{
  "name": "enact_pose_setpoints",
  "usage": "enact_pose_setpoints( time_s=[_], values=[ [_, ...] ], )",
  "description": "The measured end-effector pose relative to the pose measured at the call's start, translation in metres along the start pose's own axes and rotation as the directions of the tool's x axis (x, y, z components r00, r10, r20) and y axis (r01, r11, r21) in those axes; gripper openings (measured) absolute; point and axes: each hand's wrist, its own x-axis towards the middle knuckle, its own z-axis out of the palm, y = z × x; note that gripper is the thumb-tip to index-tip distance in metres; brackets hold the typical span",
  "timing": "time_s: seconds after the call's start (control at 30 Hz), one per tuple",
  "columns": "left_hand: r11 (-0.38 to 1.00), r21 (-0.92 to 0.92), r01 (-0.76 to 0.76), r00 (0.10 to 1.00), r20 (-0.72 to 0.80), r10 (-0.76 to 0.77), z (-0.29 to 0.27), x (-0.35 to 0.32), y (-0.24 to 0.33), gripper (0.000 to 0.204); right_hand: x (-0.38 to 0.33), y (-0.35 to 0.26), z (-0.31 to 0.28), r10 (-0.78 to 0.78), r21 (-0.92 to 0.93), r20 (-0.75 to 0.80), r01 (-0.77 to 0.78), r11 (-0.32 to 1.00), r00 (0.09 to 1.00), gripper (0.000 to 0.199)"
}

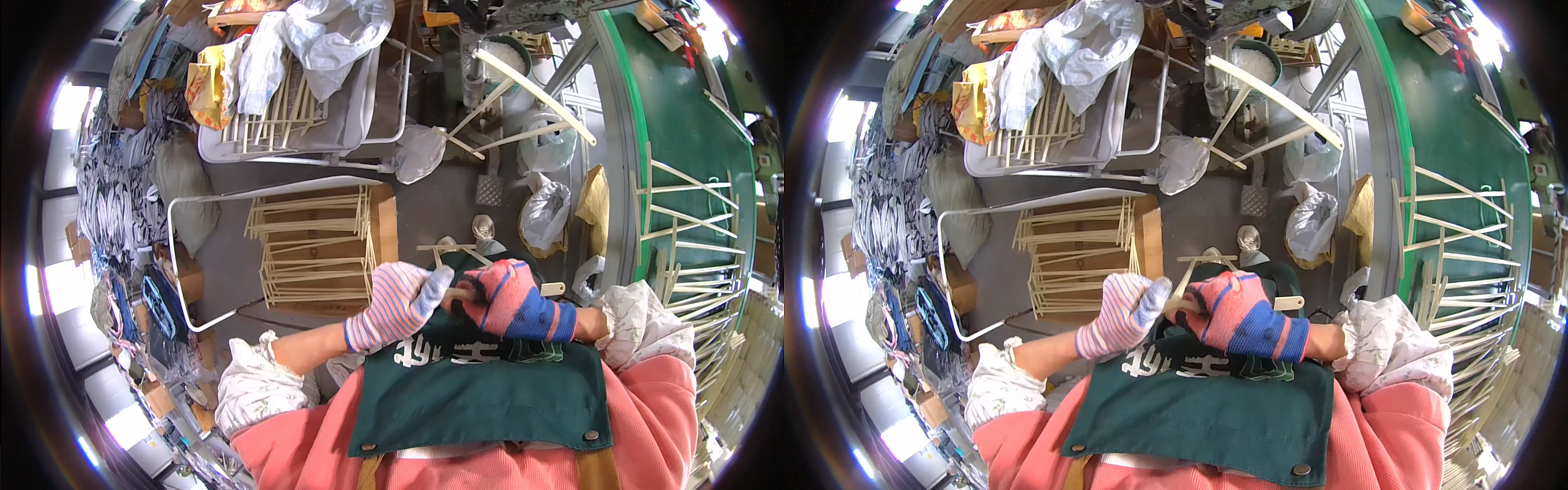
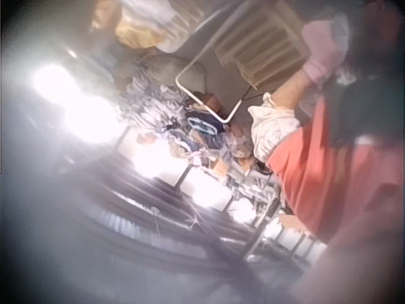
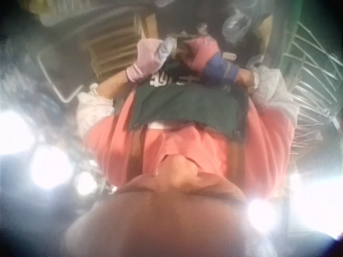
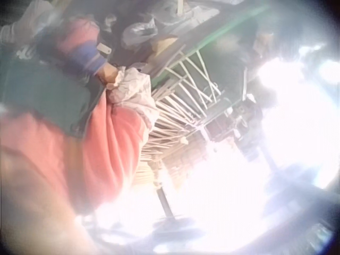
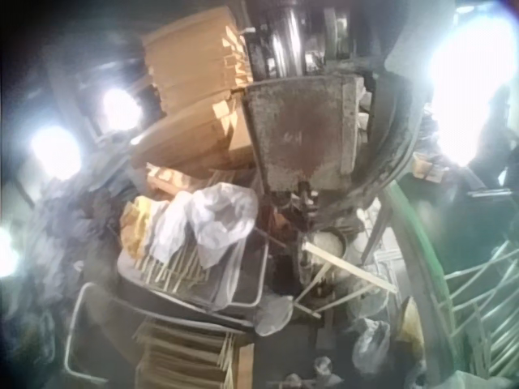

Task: The person repeatedly picks up thin wooden sticks, assembles them into rectangular frames, and places them under a press machine to join the corners. The person then removes the assembled frames and stacks them on a nearby surface.

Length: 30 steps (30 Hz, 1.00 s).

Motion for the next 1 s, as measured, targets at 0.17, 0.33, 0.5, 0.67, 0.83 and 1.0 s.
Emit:
enact_pose_setpoints(
  time_s=[0.17,0.33,0.5,0.67,0.83,1.0],
  values=[
    [0.936,0.258,-0.239,0.963,0.187,0.194,-0.023,0.023,-0.031,0.020,0.016,0.011,0.006,0.009,0.068,-0.093,-0.002,0.998,0.996,0.027],
    [0.762,-0.626,0.167,0.788,-0.379,-0.484,-0.063,0.034,-0.038,0.058,0.034,0.012,0.001,0.025,0.945,0.144,-0.145,0.293,0.989,0.021],
    [0.507,-0.771,0.387,0.824,0.042,-0.564,-0.027,0.005,-0.019,0.043,0.067,0.013,0.004,-0.214,0.994,0.094,-0.081,0.067,0.972,0.042],
    [0.540,-0.767,0.346,0.827,-0.023,-0.562,0.017,-0.014,-0.020,0.037,0.088,0.013,0.018,-0.304,0.999,-0.004,0.015,0.035,0.953,0.048],
    [0.415,-0.898,0.149,0.805,-0.134,-0.578,0.034,0.020,-0.013,0.041,0.102,0.011,0.016,-0.278,0.993,-0.118,0.109,-0.050,0.953,0.051],
    [0.616,-0.759,0.213,0.789,-0.238,-0.567,0.009,0.053,-0.013,0.032,0.099,0.041,-0.048,-0.412,-0.087,-0.442,0.419,0.904,0.797,0.036]
  ],
)
